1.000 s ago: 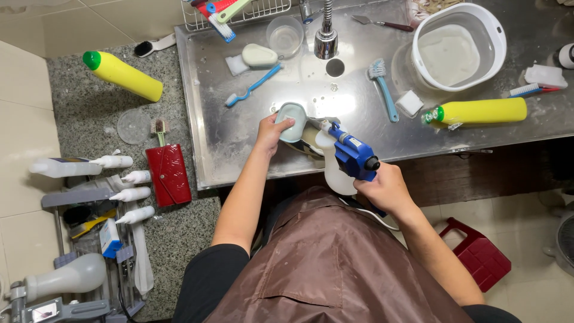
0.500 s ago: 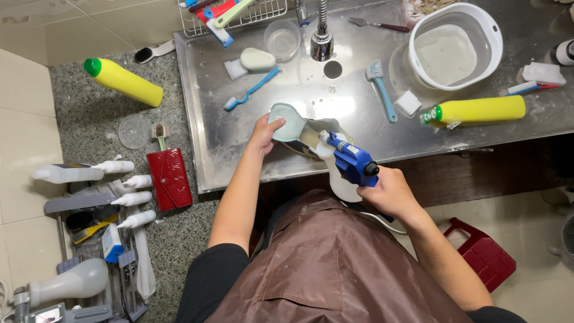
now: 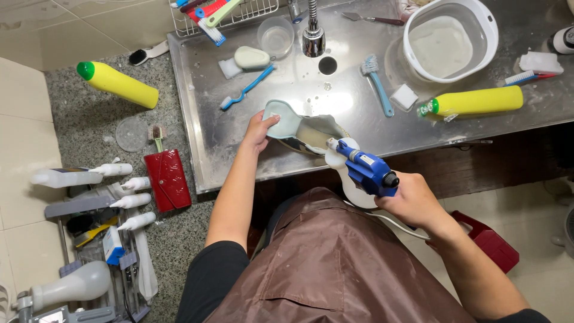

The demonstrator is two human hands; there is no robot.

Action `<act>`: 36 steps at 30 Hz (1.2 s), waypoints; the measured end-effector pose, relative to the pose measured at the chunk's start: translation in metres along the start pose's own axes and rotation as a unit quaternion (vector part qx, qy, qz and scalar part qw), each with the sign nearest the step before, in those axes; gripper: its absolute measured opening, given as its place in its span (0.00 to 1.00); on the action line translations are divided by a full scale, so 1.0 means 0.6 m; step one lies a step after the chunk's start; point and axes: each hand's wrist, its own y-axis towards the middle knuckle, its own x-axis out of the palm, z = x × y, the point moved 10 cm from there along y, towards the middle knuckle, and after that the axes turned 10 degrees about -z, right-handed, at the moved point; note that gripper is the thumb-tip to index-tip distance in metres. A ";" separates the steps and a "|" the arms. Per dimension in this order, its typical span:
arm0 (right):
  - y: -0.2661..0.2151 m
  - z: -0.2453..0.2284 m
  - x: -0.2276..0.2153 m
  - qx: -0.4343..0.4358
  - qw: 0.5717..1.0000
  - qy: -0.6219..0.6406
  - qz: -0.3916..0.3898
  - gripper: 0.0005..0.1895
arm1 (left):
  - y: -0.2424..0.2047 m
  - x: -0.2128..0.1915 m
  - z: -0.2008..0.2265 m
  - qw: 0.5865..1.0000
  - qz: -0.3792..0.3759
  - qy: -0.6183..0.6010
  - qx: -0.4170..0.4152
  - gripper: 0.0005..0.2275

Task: The person cleans a sneaker at a stainless steel work counter, holding the shoe with one hand while scrubbing it with a motorized spinning cleaning brush attached to a liquid bottle. They rotate the shoe to scrub the upper, sides, and sole, and continue scrubbing different areas of the shoe throughout the clip.

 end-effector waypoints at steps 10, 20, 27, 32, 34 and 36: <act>-0.013 -0.018 -0.005 -0.020 1.000 0.023 -0.003 0.16 | -0.004 0.009 -0.004 1.000 0.000 0.001 -0.004 0.14; 0.003 -0.015 -0.006 -0.019 1.000 0.000 -0.002 0.16 | -0.010 0.009 0.005 1.000 0.012 0.008 0.010 0.15; 0.016 -0.015 -0.010 -0.028 0.999 -0.014 0.021 0.16 | -0.011 0.012 0.001 1.000 0.013 0.001 0.010 0.15; 0.023 -0.009 -0.011 0.003 1.000 -0.013 0.020 0.15 | -0.011 0.016 0.001 1.000 0.005 0.001 0.015 0.16; 0.025 -0.003 -0.011 0.026 0.999 -0.018 0.016 0.15 | -0.009 0.016 0.002 1.000 0.007 0.003 0.015 0.16; 0.026 0.002 -0.011 0.050 0.998 -0.024 0.012 0.15 | -0.005 0.019 0.001 1.000 0.007 0.005 0.015 0.16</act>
